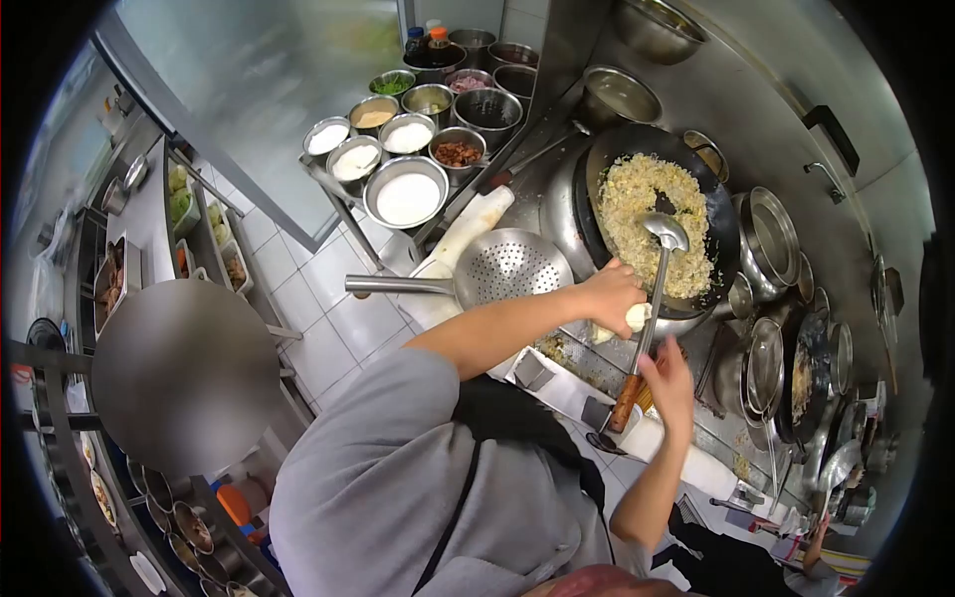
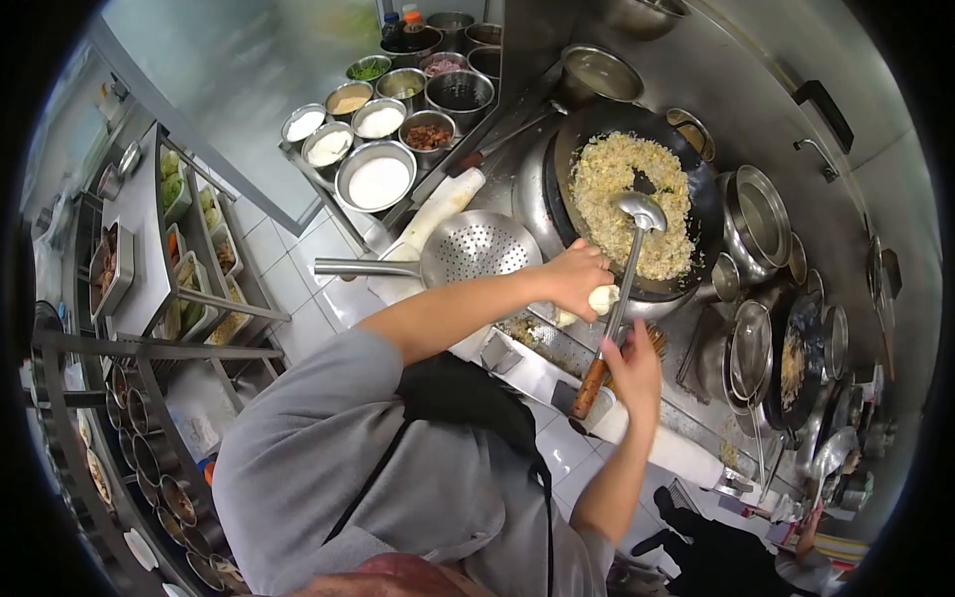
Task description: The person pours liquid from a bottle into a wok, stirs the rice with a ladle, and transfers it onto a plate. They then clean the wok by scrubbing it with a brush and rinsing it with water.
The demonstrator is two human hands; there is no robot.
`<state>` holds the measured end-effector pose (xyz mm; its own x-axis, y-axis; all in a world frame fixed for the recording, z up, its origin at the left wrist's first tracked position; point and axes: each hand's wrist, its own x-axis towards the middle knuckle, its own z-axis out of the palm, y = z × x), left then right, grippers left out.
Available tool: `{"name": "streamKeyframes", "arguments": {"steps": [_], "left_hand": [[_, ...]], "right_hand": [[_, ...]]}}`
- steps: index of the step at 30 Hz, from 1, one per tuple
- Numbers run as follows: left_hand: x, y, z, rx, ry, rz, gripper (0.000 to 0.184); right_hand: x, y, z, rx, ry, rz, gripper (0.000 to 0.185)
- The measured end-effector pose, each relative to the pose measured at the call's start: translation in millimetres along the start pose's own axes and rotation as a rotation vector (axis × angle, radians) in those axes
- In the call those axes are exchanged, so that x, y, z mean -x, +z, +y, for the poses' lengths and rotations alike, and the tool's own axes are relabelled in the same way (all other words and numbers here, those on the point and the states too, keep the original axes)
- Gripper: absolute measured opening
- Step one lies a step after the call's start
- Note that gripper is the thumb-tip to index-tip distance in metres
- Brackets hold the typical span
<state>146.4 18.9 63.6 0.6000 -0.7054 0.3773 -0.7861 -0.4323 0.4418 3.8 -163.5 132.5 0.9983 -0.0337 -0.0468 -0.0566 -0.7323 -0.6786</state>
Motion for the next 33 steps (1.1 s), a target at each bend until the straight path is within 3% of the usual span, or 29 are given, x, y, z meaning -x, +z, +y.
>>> {"name": "streamKeyframes", "arguments": {"steps": [2,4,7,8,9,11,12,14,15,17,18,20,21,24,27,30,33], "left_hand": [[4,-5,4,0.023,-0.015,-0.032,0.053],[6,-10,4,0.058,-0.013,-0.035,0.051],[36,2,14,0.251,0.082,0.468,0.051],[50,12,21,0.4,-0.122,0.531,0.05],[58,-10,40,0.663,-0.477,0.407,0.045],[40,48,1,1.091,-0.905,0.428,0.045],[35,11,14,1.333,-0.971,0.436,0.054],[15,18,-8,1.544,-1.017,0.371,0.07],[0,-3,-1,1.569,-1.162,0.359,0.065],[-13,25,-32,1.649,-1.143,0.111,0.039],[-13,28,-35,1.622,-1.17,0.086,0.034],[-18,19,-30,1.62,-1.201,0.101,0.029],[-22,19,-27,1.617,-1.212,0.126,0.027],[-45,29,-30,1.606,-1.331,0.282,0.017],[-38,7,9,1.673,-1.327,0.424,0.022],[-33,-41,46,1.793,-1.298,0.351,0.02],[-20,-24,28,1.827,-1.188,0.318,0.019]], "right_hand": [[-42,27,-5,0.366,0.031,0.019,0.066],[-38,42,3,0.345,0.05,0.084,0.062],[-9,47,41,0.355,0.033,0.177,0.055],[7,49,58,0.322,0.034,0.228,0.053],[13,55,69,0.282,0.04,0.282,0.05],[16,52,97,0.123,0.129,0.261,0.044],[25,48,107,0.047,0.179,0.259,0.041],[26,36,99,0.015,0.114,0.3,0.038],[31,23,94,0.006,0.102,0.342,0.037],[44,-18,67,0.183,0.1,0.325,0.038],[54,-39,55,0.337,0.114,0.357,0.038],[70,-78,9,0.526,0.242,0.287,0.035],[77,-88,0,0.617,0.159,0.318,0.034],[70,-99,-24,0.799,0.184,0.204,0.036],[67,-117,-41,0.843,0.137,0.13,0.038],[82,-141,-64,0.824,0.1,0.077,0.038],[46,-121,-48,0.86,0.018,0.117,0.036]]}}
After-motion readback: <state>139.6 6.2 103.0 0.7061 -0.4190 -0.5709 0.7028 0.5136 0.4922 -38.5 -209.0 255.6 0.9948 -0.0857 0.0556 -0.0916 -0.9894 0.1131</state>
